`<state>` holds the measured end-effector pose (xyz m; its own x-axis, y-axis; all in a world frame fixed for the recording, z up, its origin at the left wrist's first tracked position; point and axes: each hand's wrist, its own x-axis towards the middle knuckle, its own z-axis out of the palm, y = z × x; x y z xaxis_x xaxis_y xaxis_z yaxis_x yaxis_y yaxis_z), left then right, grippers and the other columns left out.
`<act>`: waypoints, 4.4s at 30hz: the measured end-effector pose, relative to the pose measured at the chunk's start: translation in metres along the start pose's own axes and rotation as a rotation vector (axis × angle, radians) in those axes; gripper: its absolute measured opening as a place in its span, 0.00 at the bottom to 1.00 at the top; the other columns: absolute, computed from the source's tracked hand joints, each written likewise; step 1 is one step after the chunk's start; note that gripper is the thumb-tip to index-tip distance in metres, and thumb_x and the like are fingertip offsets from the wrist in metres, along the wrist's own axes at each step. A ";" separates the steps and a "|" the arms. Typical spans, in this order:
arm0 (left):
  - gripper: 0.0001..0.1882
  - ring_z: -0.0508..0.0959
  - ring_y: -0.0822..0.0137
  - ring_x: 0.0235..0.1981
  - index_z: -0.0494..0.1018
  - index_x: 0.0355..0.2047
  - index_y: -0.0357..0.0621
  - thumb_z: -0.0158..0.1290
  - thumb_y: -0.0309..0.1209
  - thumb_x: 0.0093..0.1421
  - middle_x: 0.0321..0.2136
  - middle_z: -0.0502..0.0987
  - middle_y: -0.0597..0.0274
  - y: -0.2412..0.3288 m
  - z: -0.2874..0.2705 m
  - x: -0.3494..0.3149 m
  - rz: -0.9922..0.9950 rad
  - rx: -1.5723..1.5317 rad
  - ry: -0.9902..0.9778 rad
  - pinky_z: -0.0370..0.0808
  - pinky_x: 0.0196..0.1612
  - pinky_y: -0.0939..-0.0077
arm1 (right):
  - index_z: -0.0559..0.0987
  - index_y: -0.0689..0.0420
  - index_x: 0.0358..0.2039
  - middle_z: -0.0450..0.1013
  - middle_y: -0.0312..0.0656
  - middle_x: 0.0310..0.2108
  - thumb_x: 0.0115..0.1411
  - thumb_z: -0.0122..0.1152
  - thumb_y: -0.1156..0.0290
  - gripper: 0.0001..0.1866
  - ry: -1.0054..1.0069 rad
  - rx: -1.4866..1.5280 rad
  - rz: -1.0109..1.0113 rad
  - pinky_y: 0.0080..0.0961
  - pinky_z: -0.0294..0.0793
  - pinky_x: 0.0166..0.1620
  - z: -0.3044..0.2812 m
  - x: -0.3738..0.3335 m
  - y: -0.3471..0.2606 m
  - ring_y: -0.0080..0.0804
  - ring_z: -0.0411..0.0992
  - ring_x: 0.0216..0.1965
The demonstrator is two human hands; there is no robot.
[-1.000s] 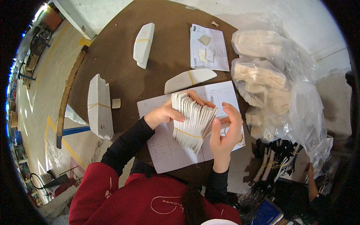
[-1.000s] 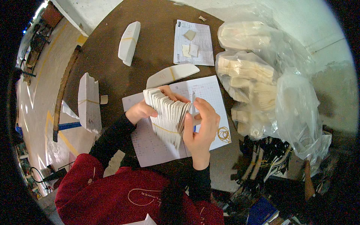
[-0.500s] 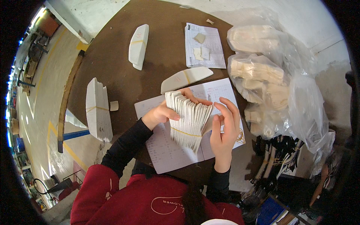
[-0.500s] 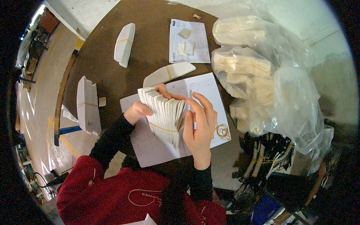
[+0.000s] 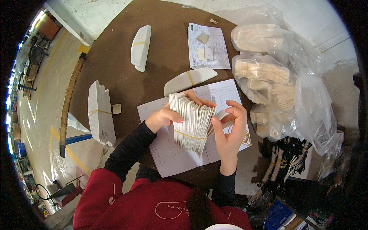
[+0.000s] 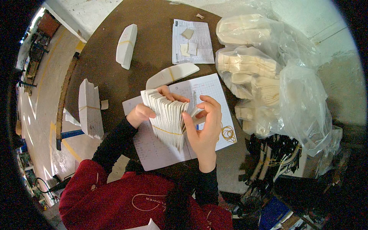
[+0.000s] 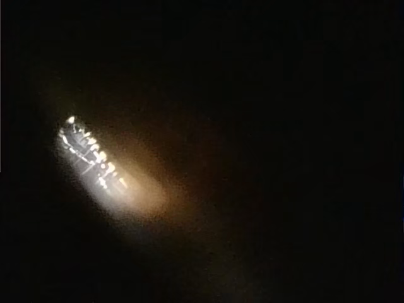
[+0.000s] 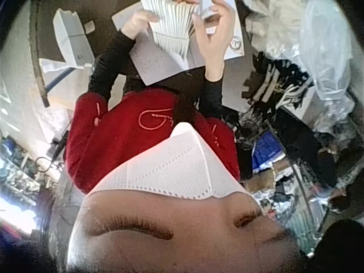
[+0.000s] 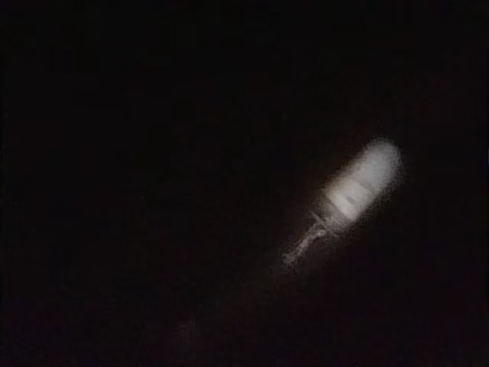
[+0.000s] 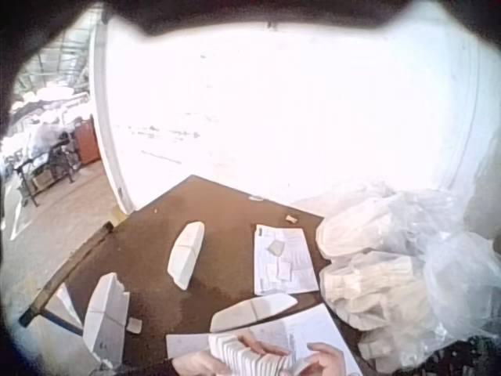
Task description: The person counts stacks of white paper strips at a table, bundles them with rubber bands, and writes on a notebook. Another person works nearby with black strips.
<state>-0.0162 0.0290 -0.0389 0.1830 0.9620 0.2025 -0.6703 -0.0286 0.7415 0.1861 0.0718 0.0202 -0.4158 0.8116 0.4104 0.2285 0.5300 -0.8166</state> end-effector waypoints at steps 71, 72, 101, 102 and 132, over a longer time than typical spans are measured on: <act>0.32 0.73 0.48 0.56 0.72 0.42 0.38 0.62 0.38 0.34 0.51 0.73 0.35 -0.003 0.008 0.001 0.000 0.056 0.054 0.68 0.60 0.58 | 0.74 0.59 0.37 0.71 0.49 0.49 0.47 0.58 0.79 0.14 -0.003 -0.062 0.003 0.28 0.71 0.33 0.004 -0.001 0.001 0.35 0.72 0.32; 0.32 0.73 0.48 0.56 0.71 0.42 0.38 0.62 0.38 0.34 0.51 0.73 0.35 -0.003 0.009 0.001 -0.008 0.049 0.061 0.68 0.60 0.58 | 0.75 0.59 0.36 0.71 0.49 0.49 0.48 0.58 0.78 0.12 -0.023 -0.089 -0.011 0.28 0.71 0.33 0.003 -0.001 0.002 0.36 0.72 0.33; 0.31 0.70 0.42 0.58 0.68 0.40 0.35 0.59 0.34 0.32 0.47 0.75 0.36 -0.008 0.007 -0.002 -0.031 -0.046 0.157 0.68 0.60 0.49 | 0.74 0.58 0.30 0.72 0.49 0.49 0.47 0.59 0.78 0.08 -0.117 -0.184 -0.038 0.34 0.71 0.40 0.002 -0.001 0.005 0.44 0.71 0.39; 0.30 0.72 0.45 0.57 0.69 0.40 0.35 0.59 0.34 0.33 0.48 0.75 0.38 -0.007 0.007 -0.002 -0.031 -0.043 0.147 0.69 0.59 0.53 | 0.75 0.58 0.30 0.73 0.49 0.49 0.48 0.60 0.77 0.07 -0.108 -0.151 0.006 0.34 0.71 0.40 0.002 -0.001 0.005 0.44 0.71 0.39; 0.28 0.74 0.54 0.52 0.72 0.40 0.37 0.59 0.33 0.36 0.48 0.74 0.43 -0.007 0.008 0.002 0.018 -0.041 0.080 0.70 0.57 0.60 | 0.74 0.58 0.30 0.72 0.47 0.49 0.53 0.60 0.76 0.04 -0.024 0.091 0.144 0.31 0.70 0.39 0.005 -0.002 0.001 0.39 0.69 0.38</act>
<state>-0.0055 0.0288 -0.0390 0.1137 0.9802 0.1623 -0.7022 -0.0363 0.7111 0.1826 0.0693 0.0166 -0.4054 0.8709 0.2778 0.2070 0.3835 -0.9001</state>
